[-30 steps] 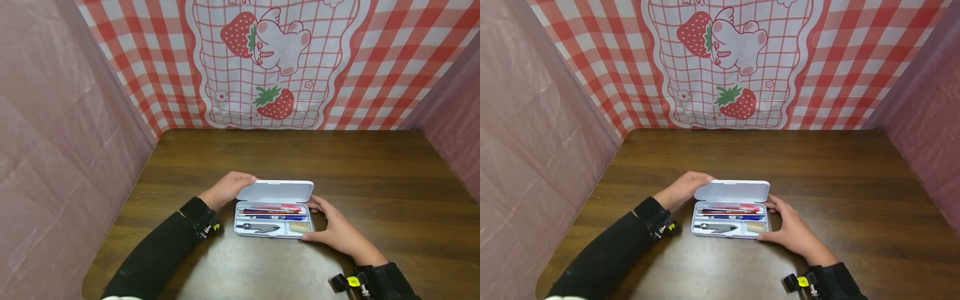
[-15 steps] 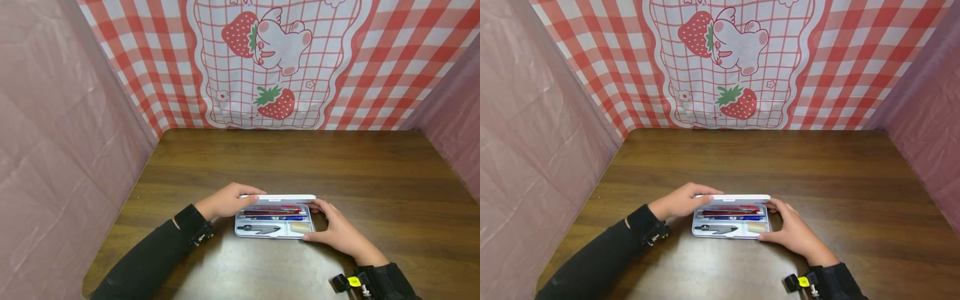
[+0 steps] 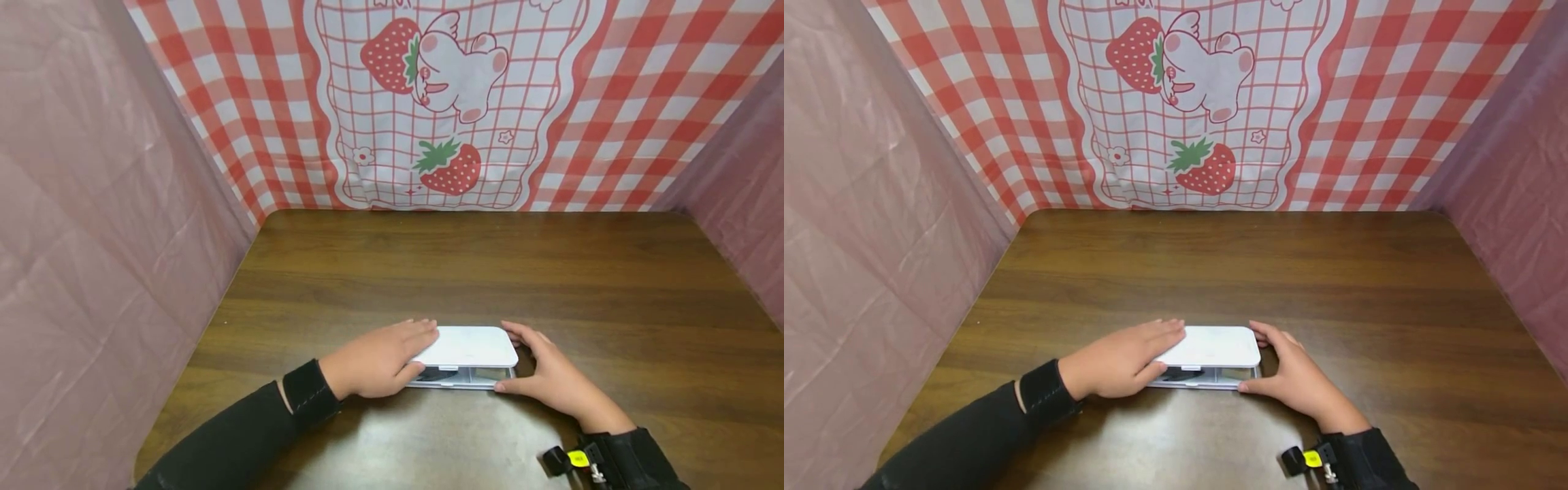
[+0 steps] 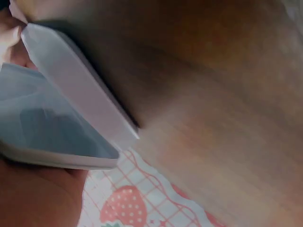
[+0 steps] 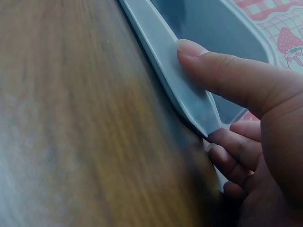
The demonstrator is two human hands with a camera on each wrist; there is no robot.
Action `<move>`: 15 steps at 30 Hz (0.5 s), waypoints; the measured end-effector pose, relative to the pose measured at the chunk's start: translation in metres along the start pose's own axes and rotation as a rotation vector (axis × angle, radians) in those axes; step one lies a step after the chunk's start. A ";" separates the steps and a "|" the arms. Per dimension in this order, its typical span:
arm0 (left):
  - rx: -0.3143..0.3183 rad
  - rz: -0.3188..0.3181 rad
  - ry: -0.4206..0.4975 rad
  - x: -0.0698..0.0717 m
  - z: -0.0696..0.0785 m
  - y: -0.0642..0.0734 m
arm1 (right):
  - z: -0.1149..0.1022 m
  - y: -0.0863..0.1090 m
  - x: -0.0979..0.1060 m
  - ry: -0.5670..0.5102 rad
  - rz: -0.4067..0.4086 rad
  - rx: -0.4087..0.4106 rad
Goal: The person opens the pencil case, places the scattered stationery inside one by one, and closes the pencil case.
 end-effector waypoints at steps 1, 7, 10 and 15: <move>0.003 -0.005 -0.031 -0.002 0.001 0.000 | 0.000 0.000 0.000 0.005 0.000 0.002; 0.036 -0.038 -0.193 -0.011 0.008 0.000 | 0.000 0.001 0.001 0.040 -0.009 0.012; 0.052 -0.048 -0.271 -0.015 0.011 0.000 | 0.001 0.001 0.001 0.043 -0.022 0.014; 0.103 -0.074 -0.355 -0.021 0.015 -0.003 | 0.000 0.002 0.001 0.051 -0.029 0.013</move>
Point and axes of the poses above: each hand's wrist, its own y-axis away from the middle knuckle, its own x-axis out of the back of the hand, z = x × y, the point moved 3 cm from there along -y, towards the middle knuckle, and after that the axes turned 9 degrees about -z, right-handed, at the moved point
